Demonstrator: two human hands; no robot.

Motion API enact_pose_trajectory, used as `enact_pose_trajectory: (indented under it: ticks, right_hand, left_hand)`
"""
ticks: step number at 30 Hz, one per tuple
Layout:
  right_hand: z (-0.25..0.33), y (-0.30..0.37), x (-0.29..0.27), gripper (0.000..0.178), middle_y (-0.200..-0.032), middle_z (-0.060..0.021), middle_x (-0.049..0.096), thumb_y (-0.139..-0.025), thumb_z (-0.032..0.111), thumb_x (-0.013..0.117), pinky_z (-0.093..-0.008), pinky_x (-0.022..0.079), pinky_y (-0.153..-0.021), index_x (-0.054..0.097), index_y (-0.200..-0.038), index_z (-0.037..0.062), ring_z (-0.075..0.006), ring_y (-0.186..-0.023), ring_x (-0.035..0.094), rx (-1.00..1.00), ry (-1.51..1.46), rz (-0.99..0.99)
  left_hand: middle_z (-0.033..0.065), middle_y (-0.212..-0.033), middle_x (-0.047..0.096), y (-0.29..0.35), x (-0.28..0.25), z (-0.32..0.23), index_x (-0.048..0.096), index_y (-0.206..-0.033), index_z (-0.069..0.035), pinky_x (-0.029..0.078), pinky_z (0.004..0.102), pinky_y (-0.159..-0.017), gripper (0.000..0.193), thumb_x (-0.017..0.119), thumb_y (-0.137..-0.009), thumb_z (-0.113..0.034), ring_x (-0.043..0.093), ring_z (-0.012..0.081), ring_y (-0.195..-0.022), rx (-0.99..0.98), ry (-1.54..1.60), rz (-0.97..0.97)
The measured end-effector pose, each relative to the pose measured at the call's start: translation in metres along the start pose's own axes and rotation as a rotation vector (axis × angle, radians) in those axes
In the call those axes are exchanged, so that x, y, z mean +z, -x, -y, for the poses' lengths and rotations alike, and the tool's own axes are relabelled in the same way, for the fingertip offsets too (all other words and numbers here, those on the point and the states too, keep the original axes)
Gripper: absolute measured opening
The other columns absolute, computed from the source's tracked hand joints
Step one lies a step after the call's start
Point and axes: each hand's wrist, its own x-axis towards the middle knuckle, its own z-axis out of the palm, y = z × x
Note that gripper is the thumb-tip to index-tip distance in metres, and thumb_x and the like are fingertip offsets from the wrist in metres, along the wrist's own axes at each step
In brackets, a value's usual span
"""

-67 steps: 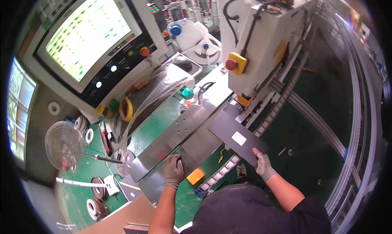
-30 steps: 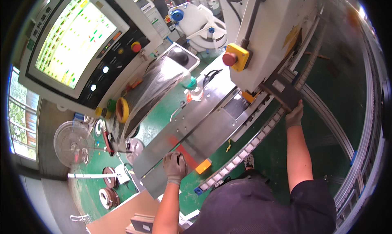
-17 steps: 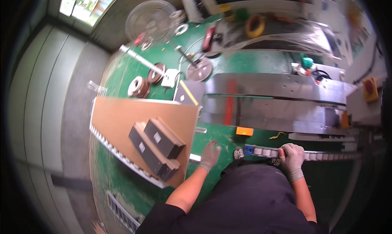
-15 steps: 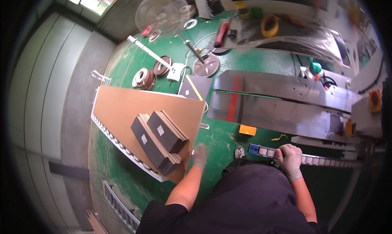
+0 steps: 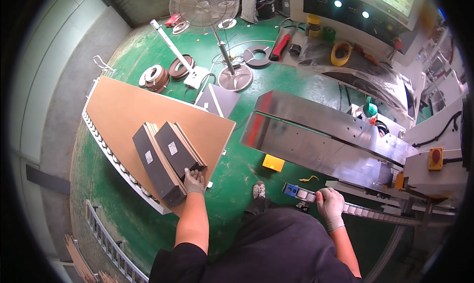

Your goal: The person picks up rectangular wooden panels one at a time and feeds them into an industrial edge-banding machine, aligning each panel with the machine's guide rail.

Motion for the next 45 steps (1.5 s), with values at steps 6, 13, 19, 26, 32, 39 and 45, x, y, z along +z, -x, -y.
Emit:
enact_pose_trajectory:
  ticks: [6, 13, 19, 26, 32, 39, 45]
  right_hand:
    - [0.005, 0.001, -0.005, 0.022, -0.079, -0.0101, 0.068, -0.088, 0.030, 0.070, -0.0445, 0.053, -0.070, 0.072, -0.081, 0.0089, -0.0328, -0.076, 0.067, 0.025, -0.067, -0.092]
    - [-0.003, 0.005, -0.003, 0.024, -0.076, -0.0092, 0.067, -0.086, 0.033, 0.072, -0.0454, 0.053, -0.069, 0.071, -0.077, 0.0107, -0.0324, -0.075, 0.067, 0.072, -0.039, -0.086]
    - [-0.001, 0.000, 0.001, 0.029, -0.081, -0.0078, 0.070, -0.089, 0.040, 0.070, -0.0444, 0.054, -0.072, 0.075, -0.081, 0.0133, -0.0307, -0.078, 0.069, 0.089, 0.024, -0.033]
    - [-0.003, 0.004, 0.001, 0.036, -0.085, -0.0073, 0.070, -0.093, 0.048, 0.063, -0.0437, 0.055, -0.074, 0.071, -0.081, 0.0147, -0.0277, -0.083, 0.070, 0.119, 0.029, -0.030]
    - [0.010, 0.002, -0.009, 0.076, -0.128, -0.0223, 0.066, -0.090, 0.044, 0.074, -0.0443, 0.051, -0.100, 0.048, -0.148, 0.0026, -0.0364, -0.119, 0.064, -0.063, -0.451, 0.140]
    - [0.016, 0.024, -0.004, 0.071, -0.134, -0.0097, 0.065, -0.089, 0.036, 0.081, -0.0359, 0.040, -0.113, 0.053, -0.145, 0.0025, -0.0198, -0.140, 0.044, 0.513, -1.536, 0.079]
    - [-0.018, 0.111, -0.003, 0.039, -0.115, -0.0048, 0.072, -0.093, 0.031, 0.076, -0.0268, 0.049, -0.095, 0.075, -0.113, -0.0032, -0.0107, -0.105, 0.063, 0.656, -1.675, -0.258]
  left_hand:
    - [0.0037, -0.122, 0.062, 0.007, -0.017, -0.009, 0.057, -0.118, -0.013, 0.048, 0.0399, -0.095, 0.053, 0.066, -0.093, -0.059, 0.060, 0.0256, -0.113, -0.123, -0.023, 0.053]
    - [0.0068, -0.138, 0.054, 0.024, -0.009, -0.028, 0.048, -0.143, -0.014, 0.049, 0.0415, -0.093, 0.075, 0.067, -0.085, -0.057, 0.054, 0.0271, -0.116, -0.203, 0.062, 0.099]
    - [0.0057, -0.135, 0.054, -0.004, -0.029, -0.007, 0.053, -0.131, -0.004, 0.057, 0.0307, -0.088, 0.052, 0.068, -0.099, -0.042, 0.059, 0.0190, -0.115, -0.155, 0.100, 0.234]
    - [0.0060, -0.094, 0.074, 0.117, 0.057, 0.043, 0.070, -0.093, -0.011, 0.058, 0.0449, -0.091, 0.022, 0.063, -0.102, -0.029, 0.069, 0.0263, -0.107, -0.527, 0.147, 0.917]
    - [0.0122, -0.123, 0.070, 0.244, 0.098, 0.106, 0.062, -0.133, 0.003, 0.053, 0.0367, -0.094, 0.051, 0.066, -0.100, -0.036, 0.065, 0.0260, -0.112, -0.426, -0.391, 1.570]
    - [0.0097, -0.105, 0.073, 0.296, 0.167, 0.120, 0.070, -0.118, -0.001, 0.053, 0.0325, -0.084, 0.033, 0.074, -0.094, -0.023, 0.068, 0.0172, -0.095, 0.224, -1.444, 2.145]
    - [0.0150, -0.109, 0.072, 0.275, 0.231, 0.123, 0.071, -0.110, -0.003, 0.049, 0.0469, -0.098, 0.025, 0.065, -0.096, -0.023, 0.066, 0.0362, -0.102, 1.428, -0.999, 2.098]
